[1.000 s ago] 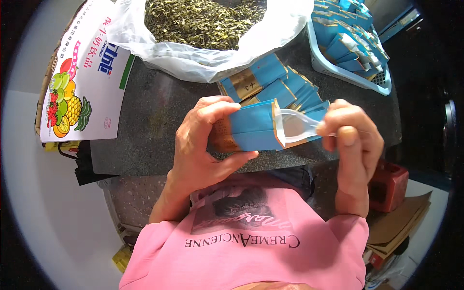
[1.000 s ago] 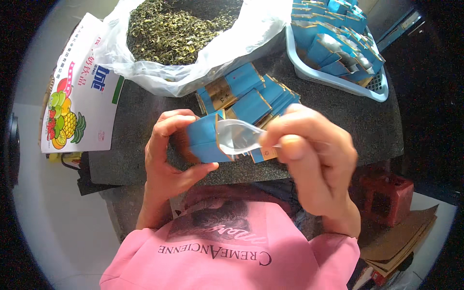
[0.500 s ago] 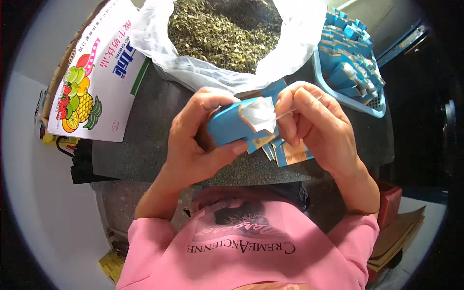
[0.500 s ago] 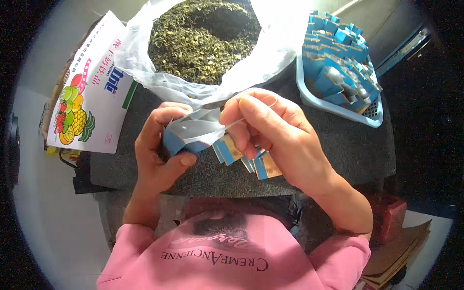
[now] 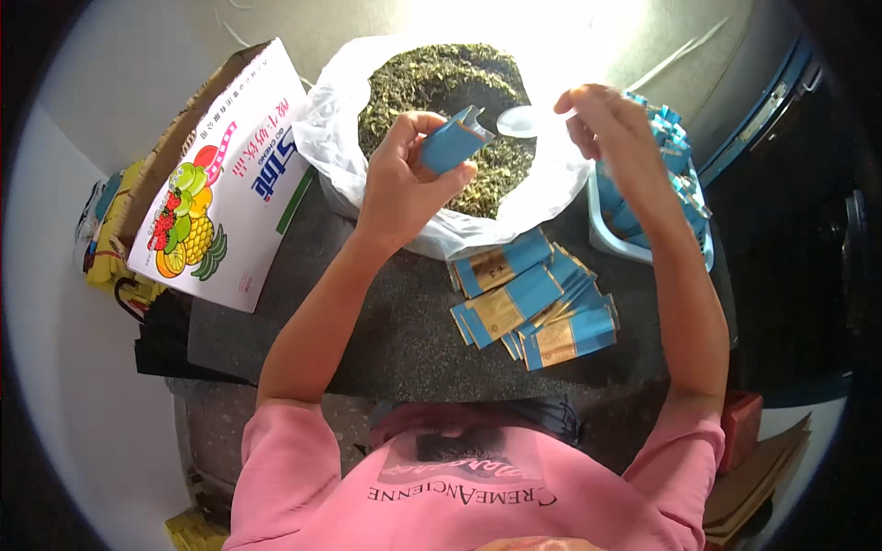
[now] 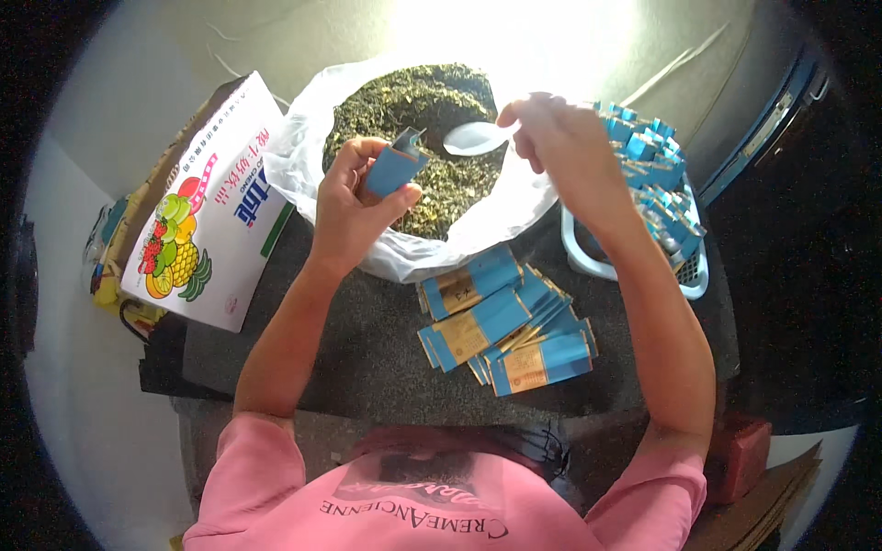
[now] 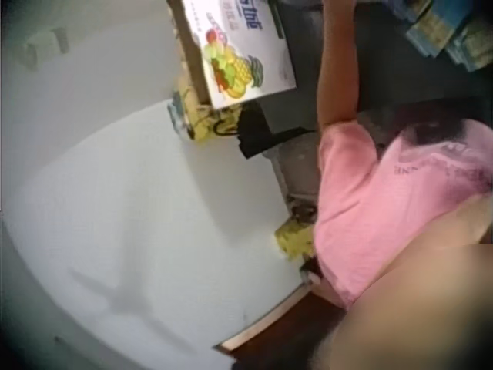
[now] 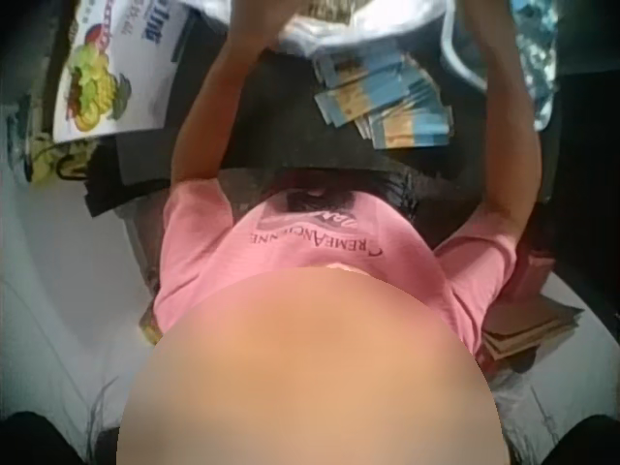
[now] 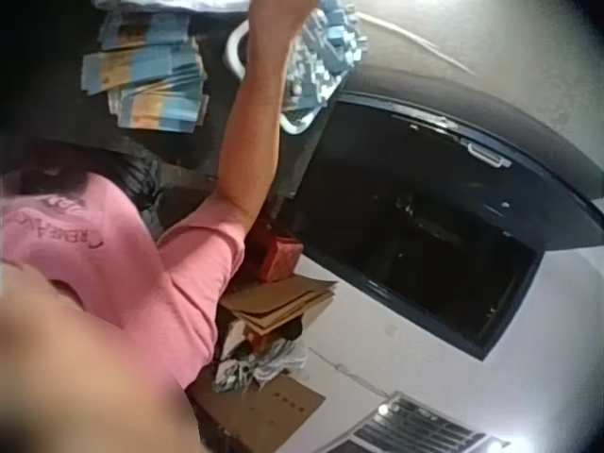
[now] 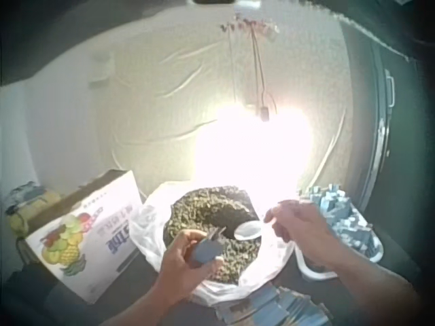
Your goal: Filling small blue paper cones with loose tea leaves using a small spoon and organizing them into a basket.
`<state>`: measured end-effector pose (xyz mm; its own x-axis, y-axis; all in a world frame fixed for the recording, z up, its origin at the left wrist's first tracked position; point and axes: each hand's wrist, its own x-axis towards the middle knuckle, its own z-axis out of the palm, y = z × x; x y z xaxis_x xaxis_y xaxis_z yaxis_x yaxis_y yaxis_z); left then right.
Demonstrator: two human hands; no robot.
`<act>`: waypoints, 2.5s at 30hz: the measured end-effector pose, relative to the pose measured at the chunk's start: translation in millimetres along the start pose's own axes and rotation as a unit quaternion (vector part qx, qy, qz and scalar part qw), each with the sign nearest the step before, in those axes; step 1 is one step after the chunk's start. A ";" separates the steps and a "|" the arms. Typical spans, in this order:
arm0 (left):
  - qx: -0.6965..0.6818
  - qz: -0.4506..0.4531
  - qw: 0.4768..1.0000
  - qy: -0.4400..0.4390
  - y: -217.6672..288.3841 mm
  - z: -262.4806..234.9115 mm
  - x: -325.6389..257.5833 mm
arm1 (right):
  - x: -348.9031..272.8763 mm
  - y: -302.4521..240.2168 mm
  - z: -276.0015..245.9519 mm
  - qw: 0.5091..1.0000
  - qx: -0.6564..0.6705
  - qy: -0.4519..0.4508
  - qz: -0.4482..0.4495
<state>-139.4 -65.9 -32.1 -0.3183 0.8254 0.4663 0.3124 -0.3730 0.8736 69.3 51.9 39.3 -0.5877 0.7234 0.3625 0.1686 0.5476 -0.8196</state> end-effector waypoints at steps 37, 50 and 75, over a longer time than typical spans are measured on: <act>-0.021 -0.051 0.998 -0.006 -28.2 8.4 38.5 | 59.9 13.1 -1.7 0.993 0.072 -0.045 0.077; -0.078 -0.058 0.995 -0.014 -28.9 4.4 34.3 | 37.3 -9.7 37.0 0.950 -0.247 -0.105 -0.162; 0.016 0.043 0.999 0.020 -42.2 5.4 33.0 | 123.0 160.3 88.3 0.958 -0.187 -0.092 -0.199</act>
<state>-158.3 -20.6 -54.3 -0.3247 0.7726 0.5456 0.3689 -0.4277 0.8252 -45.8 191.5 -86.7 -0.7874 0.3583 0.5016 0.1535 0.9021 -0.4034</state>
